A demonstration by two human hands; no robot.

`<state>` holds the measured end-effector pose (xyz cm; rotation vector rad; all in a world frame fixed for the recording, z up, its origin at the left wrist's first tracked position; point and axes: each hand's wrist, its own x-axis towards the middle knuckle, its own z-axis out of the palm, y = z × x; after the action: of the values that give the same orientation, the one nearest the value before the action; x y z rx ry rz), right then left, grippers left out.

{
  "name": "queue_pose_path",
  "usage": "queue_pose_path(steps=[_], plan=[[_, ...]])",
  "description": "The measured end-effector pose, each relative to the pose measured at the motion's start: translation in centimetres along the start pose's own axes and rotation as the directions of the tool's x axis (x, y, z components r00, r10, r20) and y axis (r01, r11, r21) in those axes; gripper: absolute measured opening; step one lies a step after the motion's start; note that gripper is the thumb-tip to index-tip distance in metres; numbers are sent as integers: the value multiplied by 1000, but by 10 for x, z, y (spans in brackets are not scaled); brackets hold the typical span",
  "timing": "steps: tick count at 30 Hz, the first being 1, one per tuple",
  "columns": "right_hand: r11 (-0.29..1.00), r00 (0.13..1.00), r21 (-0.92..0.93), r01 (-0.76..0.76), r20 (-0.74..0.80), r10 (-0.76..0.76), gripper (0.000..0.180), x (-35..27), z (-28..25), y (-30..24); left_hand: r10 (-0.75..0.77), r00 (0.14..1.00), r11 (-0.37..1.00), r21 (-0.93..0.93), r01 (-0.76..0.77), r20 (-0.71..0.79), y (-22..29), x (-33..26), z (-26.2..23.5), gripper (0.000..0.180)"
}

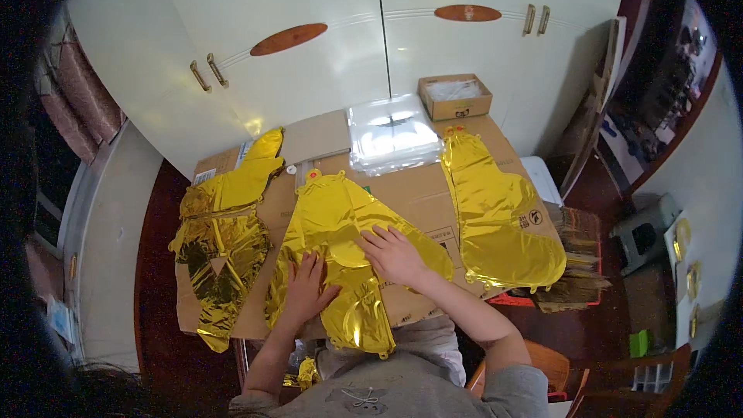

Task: Manually folding gold metallic balloons and placing them into clear plastic bags with cardboard inserts for retail packaging.

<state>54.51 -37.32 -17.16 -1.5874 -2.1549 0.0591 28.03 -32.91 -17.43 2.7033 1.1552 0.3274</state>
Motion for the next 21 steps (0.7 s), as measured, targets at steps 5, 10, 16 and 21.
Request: queue_pose_path(steps=[5,10,16,21], plan=[[996,998,62,-64,1,64,44,-12,-3,10,26,998,1000,5,-27,64,10,6,-1,81],[985,981,95,-147,-111,158,44,-22,-23,17,27,999,1000,-10,-26,48,16,11,-1,78],[819,825,-115,-563,-19,565,67,-47,-70,24,221,964,975,44,-217,-148,51,30,-44,63],[744,740,-165,-648,98,666,74,-51,-74,22,414,907,909,91,-407,-81,74,71,-43,43]])
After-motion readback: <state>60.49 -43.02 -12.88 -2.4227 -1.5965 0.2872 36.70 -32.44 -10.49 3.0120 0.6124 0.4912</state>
